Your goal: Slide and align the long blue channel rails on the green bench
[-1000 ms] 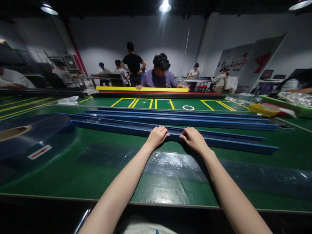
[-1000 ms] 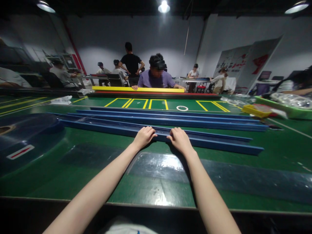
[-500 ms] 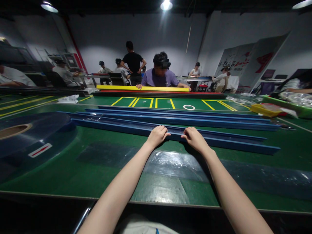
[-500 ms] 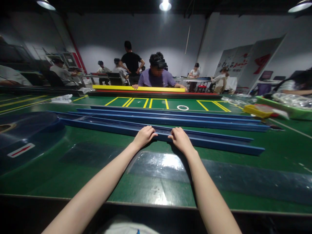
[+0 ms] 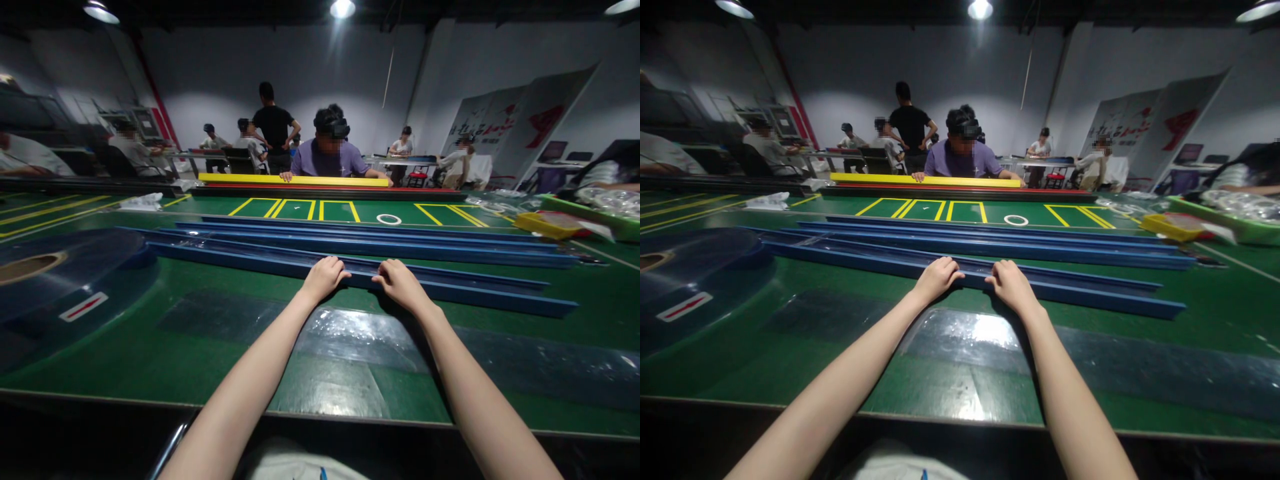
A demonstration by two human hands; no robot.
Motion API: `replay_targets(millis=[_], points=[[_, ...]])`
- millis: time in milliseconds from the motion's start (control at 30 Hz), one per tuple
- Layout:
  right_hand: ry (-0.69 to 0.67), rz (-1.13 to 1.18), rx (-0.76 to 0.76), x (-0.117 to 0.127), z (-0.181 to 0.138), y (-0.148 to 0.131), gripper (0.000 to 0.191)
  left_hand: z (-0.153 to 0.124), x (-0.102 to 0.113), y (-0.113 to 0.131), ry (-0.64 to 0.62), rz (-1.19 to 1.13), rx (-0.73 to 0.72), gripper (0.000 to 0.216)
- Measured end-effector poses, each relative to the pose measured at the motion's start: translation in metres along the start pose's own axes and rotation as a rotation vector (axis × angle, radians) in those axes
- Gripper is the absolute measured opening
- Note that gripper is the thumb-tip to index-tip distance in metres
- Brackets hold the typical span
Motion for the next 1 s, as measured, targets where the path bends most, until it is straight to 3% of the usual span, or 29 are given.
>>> replay_targets(millis=[400, 1000], points=[[-0.005, -0.037, -0.031, 0.001, 0.001, -0.004, 0.013, 0.001, -0.001, 0.0, -0.036, 0.047, 0.012, 0.03], [-0.03, -0.174, 0.068, 0.002, 0.0, -0.014, 0.016, -0.001, 0.005, 0.001, -0.002, 0.06, 0.011, 0.032]])
Point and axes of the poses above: each hand's wrist, its own z-axis towards the middle knuckle, its own x-axis out of the back of the hand, y = z × x, the point moved 8 cm from there along z, towards the middle knuckle, and after that the axes turned 1 degree about x, right-handed, at the moved point
